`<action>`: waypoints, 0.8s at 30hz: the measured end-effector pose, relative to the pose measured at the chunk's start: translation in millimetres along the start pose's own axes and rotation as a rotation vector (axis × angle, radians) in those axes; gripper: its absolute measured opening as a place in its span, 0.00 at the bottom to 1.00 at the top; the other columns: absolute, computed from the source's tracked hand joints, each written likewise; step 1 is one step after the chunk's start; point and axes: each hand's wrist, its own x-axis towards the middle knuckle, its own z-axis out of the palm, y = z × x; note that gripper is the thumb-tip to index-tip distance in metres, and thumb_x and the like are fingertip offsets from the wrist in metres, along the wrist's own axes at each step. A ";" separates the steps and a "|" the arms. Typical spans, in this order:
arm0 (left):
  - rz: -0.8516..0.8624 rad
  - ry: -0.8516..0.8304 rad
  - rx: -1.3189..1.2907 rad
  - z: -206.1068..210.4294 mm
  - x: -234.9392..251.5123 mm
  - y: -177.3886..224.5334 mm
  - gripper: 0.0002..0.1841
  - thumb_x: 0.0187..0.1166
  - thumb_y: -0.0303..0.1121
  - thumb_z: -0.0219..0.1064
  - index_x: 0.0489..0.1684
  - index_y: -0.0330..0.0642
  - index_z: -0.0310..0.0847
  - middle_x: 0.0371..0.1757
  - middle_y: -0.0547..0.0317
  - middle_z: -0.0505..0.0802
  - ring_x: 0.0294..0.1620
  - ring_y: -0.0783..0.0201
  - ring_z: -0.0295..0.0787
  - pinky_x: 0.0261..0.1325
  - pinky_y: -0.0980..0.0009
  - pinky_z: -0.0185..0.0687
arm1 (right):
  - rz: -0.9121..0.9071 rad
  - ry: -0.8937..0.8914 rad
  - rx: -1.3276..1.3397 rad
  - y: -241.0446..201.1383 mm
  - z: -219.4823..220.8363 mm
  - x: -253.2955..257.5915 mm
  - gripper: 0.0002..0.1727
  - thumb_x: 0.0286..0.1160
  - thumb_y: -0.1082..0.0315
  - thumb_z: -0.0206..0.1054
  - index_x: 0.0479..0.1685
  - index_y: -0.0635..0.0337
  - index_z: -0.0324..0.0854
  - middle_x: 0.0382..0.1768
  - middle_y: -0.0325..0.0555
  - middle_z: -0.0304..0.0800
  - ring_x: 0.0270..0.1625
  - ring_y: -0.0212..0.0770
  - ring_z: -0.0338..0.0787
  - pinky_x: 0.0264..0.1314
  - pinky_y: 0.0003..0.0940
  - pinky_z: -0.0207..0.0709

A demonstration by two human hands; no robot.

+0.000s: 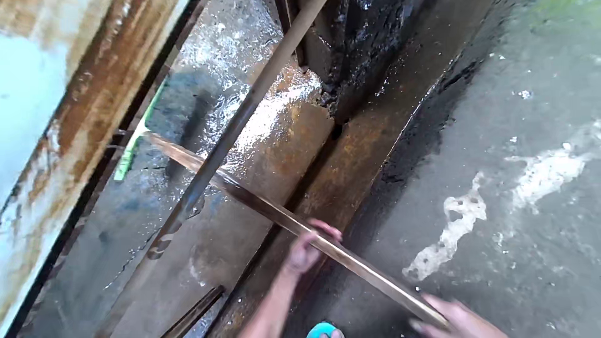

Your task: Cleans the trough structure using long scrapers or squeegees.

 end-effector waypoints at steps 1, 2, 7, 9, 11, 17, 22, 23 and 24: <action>0.081 0.078 0.065 -14.6 13.3 26.9 0.19 0.76 0.56 0.67 0.51 0.54 0.92 0.48 0.54 0.97 0.52 0.55 0.95 0.59 0.57 0.90 | -0.027 -0.037 -0.014 -36.0 -13.1 30.2 0.28 0.79 0.43 0.69 0.54 0.64 0.83 0.30 0.58 0.88 0.35 0.57 0.90 0.41 0.62 0.82; 0.155 0.176 0.135 -30.8 27.5 55.0 0.22 0.77 0.60 0.62 0.48 0.55 0.93 0.45 0.56 0.97 0.47 0.57 0.96 0.54 0.58 0.92 | -0.050 -0.078 -0.015 -72.5 -25.3 60.5 0.29 0.81 0.40 0.65 0.55 0.60 0.82 0.29 0.53 0.85 0.32 0.52 0.88 0.38 0.57 0.82; 0.454 0.643 0.295 -99.8 89.8 163.6 0.35 0.89 0.58 0.23 0.35 0.53 0.79 0.26 0.66 0.88 0.28 0.66 0.88 0.37 0.63 0.88 | -0.109 -0.236 0.281 -211.2 -45.1 168.0 0.26 0.89 0.41 0.57 0.63 0.56 0.73 0.25 0.41 0.81 0.19 0.34 0.81 0.23 0.32 0.80; 0.468 0.794 0.285 -97.3 111.6 176.2 0.32 0.91 0.58 0.24 0.30 0.53 0.72 0.21 0.67 0.84 0.23 0.67 0.84 0.33 0.66 0.86 | -0.119 -0.202 0.313 -232.9 -50.0 188.2 0.26 0.89 0.43 0.58 0.64 0.57 0.73 0.25 0.41 0.80 0.18 0.33 0.80 0.23 0.30 0.79; 0.449 0.835 0.285 -94.3 131.8 174.6 0.32 0.93 0.58 0.27 0.28 0.50 0.71 0.18 0.66 0.81 0.19 0.67 0.82 0.28 0.67 0.85 | -0.114 -0.163 0.355 -231.8 -58.7 197.3 0.25 0.89 0.44 0.59 0.64 0.57 0.73 0.24 0.40 0.78 0.17 0.32 0.78 0.21 0.28 0.78; 0.423 0.641 0.263 -78.2 212.3 172.2 0.23 0.96 0.50 0.35 0.31 0.53 0.69 0.16 0.68 0.79 0.15 0.71 0.79 0.22 0.74 0.81 | -0.076 -0.025 0.582 -216.9 -84.4 193.2 0.21 0.89 0.46 0.59 0.58 0.56 0.72 0.19 0.38 0.75 0.14 0.30 0.76 0.17 0.23 0.75; 0.357 0.509 0.341 -30.1 222.4 138.7 0.22 0.95 0.46 0.38 0.29 0.53 0.70 0.17 0.70 0.81 0.17 0.73 0.81 0.23 0.76 0.82 | -0.022 -0.005 0.626 -188.7 -83.1 146.6 0.22 0.92 0.46 0.56 0.68 0.52 0.69 0.23 0.38 0.76 0.16 0.32 0.78 0.20 0.27 0.78; 0.334 0.464 0.340 -21.4 207.6 122.3 0.19 0.95 0.45 0.39 0.35 0.54 0.72 0.18 0.71 0.83 0.18 0.74 0.82 0.26 0.76 0.84 | -0.011 -0.005 0.622 -173.0 -74.3 128.7 0.22 0.91 0.46 0.56 0.70 0.52 0.68 0.23 0.39 0.76 0.17 0.33 0.78 0.20 0.29 0.78; 0.271 0.406 0.325 -14.0 188.5 103.2 0.16 0.94 0.47 0.41 0.43 0.56 0.74 0.21 0.73 0.84 0.21 0.75 0.84 0.30 0.76 0.86 | 0.000 0.001 0.614 -154.2 -63.8 108.5 0.23 0.91 0.47 0.56 0.71 0.52 0.68 0.23 0.39 0.76 0.17 0.34 0.78 0.21 0.30 0.78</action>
